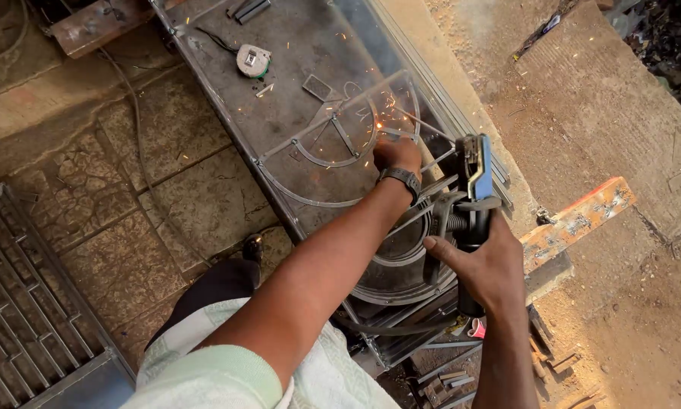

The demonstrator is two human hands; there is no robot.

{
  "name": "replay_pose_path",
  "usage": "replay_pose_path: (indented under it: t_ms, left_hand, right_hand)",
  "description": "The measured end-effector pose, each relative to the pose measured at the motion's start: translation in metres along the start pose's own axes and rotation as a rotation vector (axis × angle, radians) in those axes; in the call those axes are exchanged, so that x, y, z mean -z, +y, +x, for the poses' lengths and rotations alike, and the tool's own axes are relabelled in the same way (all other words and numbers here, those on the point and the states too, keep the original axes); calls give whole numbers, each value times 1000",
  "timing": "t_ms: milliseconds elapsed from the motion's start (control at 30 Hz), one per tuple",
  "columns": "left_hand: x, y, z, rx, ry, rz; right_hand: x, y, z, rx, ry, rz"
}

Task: Welding decorative metal rods onto a metal frame structure.

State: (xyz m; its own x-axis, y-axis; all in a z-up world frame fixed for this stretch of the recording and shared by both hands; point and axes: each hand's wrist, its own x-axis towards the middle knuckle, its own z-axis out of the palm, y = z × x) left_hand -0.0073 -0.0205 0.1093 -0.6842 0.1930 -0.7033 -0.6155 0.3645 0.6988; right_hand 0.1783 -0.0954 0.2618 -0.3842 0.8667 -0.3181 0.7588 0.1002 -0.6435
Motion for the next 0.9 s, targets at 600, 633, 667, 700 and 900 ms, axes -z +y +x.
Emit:
replay_pose_path:
  t_ms: [600,633,667,700,900]
  left_hand:
    - [-6,-10,11,-49,25,-172]
    - [-6,-13,14,-45,13,-165]
    - [-7,-16,17,-90,16,-157]
    - [-7,-18,20,-136,20,-151]
    - [-1,-6,11,-31,-4,-111]
  right_hand:
    - [4,4,-26,-140,49,80]
    - [4,9,-30,-151,58,80]
    - [4,13,-33,-86,85,92]
    - [3,17,-35,-19,110,103]
    - [-5,25,-47,-106,91,142]
